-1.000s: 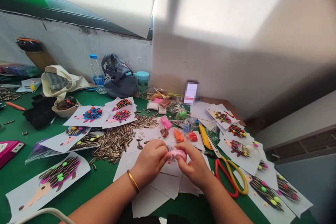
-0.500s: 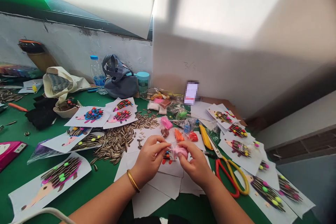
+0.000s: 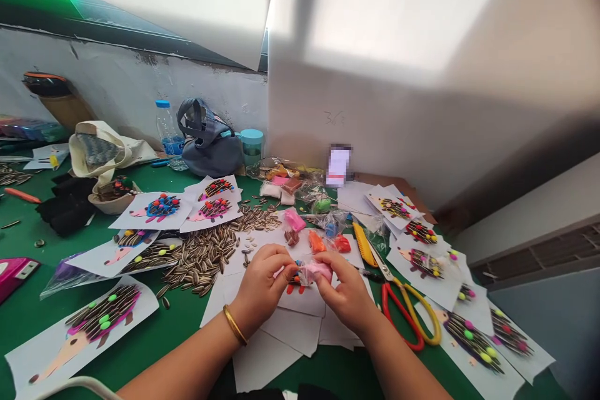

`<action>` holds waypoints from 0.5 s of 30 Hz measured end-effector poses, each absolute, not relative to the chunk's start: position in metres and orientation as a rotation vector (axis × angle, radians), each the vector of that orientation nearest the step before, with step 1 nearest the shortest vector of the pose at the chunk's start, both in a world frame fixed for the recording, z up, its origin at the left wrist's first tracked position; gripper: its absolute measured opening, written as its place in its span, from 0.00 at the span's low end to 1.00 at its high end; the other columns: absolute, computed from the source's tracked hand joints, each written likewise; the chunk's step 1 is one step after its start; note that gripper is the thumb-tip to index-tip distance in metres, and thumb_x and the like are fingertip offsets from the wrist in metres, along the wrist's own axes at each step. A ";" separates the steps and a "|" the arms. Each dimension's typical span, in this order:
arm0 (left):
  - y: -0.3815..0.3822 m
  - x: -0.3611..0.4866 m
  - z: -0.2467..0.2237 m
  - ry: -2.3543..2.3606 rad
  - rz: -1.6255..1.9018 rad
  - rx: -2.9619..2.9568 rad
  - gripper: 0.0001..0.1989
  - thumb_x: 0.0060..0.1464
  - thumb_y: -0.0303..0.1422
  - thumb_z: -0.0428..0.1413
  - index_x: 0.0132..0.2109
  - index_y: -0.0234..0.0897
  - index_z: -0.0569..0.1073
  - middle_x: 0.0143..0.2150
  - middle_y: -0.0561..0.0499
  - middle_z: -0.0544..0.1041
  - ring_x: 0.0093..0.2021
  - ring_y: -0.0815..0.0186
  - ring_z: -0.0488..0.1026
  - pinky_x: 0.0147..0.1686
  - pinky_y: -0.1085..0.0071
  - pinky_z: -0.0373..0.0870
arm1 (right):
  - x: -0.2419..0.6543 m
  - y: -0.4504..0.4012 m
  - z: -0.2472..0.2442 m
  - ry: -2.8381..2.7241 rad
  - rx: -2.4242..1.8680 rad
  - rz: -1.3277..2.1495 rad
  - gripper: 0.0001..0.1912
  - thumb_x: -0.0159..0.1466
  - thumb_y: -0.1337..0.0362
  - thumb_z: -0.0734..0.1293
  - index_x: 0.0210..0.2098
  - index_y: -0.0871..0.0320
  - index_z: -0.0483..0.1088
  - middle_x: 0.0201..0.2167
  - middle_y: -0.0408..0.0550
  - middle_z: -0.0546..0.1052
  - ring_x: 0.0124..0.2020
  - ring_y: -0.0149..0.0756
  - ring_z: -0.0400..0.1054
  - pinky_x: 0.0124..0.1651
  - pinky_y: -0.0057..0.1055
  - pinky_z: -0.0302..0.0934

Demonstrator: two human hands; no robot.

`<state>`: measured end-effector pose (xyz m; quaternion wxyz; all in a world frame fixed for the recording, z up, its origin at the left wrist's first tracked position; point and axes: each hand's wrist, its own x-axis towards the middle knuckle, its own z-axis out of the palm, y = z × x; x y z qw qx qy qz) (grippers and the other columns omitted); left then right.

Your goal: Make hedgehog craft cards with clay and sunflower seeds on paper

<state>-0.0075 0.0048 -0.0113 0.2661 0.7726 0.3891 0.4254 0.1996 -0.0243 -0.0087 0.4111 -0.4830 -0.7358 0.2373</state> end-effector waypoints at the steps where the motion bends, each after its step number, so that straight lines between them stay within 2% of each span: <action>1: 0.005 -0.008 -0.012 1.044 1.165 2.062 0.11 0.64 0.36 0.52 0.37 0.39 0.77 0.38 0.48 0.74 0.42 0.62 0.71 0.44 0.64 0.69 | 0.200 -0.024 -0.009 -1.841 -1.228 0.595 0.11 0.63 0.67 0.63 0.46 0.55 0.69 0.43 0.48 0.75 0.43 0.38 0.70 0.46 0.32 0.65; 4: 0.007 -0.007 -0.013 1.028 1.226 1.994 0.10 0.63 0.35 0.52 0.45 0.41 0.78 0.42 0.47 0.74 0.45 0.61 0.72 0.46 0.64 0.70 | 0.201 -0.024 -0.009 -1.808 -1.252 0.591 0.11 0.64 0.64 0.64 0.47 0.55 0.69 0.43 0.49 0.75 0.44 0.39 0.71 0.47 0.33 0.66; 6: 0.008 -0.007 -0.014 1.015 1.241 1.967 0.11 0.64 0.33 0.51 0.45 0.41 0.78 0.43 0.47 0.74 0.45 0.62 0.72 0.46 0.64 0.70 | 0.201 -0.024 -0.009 -1.793 -1.249 0.588 0.12 0.65 0.63 0.64 0.47 0.56 0.68 0.43 0.49 0.75 0.44 0.38 0.71 0.47 0.33 0.66; 9: 0.008 -0.007 -0.013 1.006 1.248 1.940 0.09 0.63 0.34 0.53 0.43 0.41 0.78 0.41 0.48 0.75 0.44 0.63 0.72 0.45 0.65 0.70 | 0.200 -0.024 -0.011 -1.792 -1.241 0.588 0.12 0.65 0.62 0.64 0.48 0.55 0.68 0.43 0.48 0.75 0.42 0.37 0.71 0.46 0.32 0.66; 12: 0.008 -0.007 -0.012 1.022 1.275 1.905 0.05 0.58 0.35 0.59 0.37 0.40 0.77 0.38 0.50 0.75 0.42 0.63 0.72 0.44 0.65 0.70 | 0.200 -0.024 -0.011 -1.803 -1.236 0.611 0.12 0.65 0.62 0.64 0.49 0.55 0.68 0.43 0.47 0.75 0.42 0.37 0.71 0.46 0.32 0.66; 15: 0.007 -0.007 -0.010 1.041 1.321 1.849 0.08 0.54 0.37 0.62 0.31 0.39 0.75 0.34 0.51 0.73 0.39 0.63 0.72 0.41 0.66 0.70 | 0.200 -0.025 -0.012 -1.817 -1.223 0.642 0.12 0.66 0.62 0.64 0.49 0.54 0.68 0.44 0.47 0.75 0.43 0.37 0.71 0.46 0.31 0.66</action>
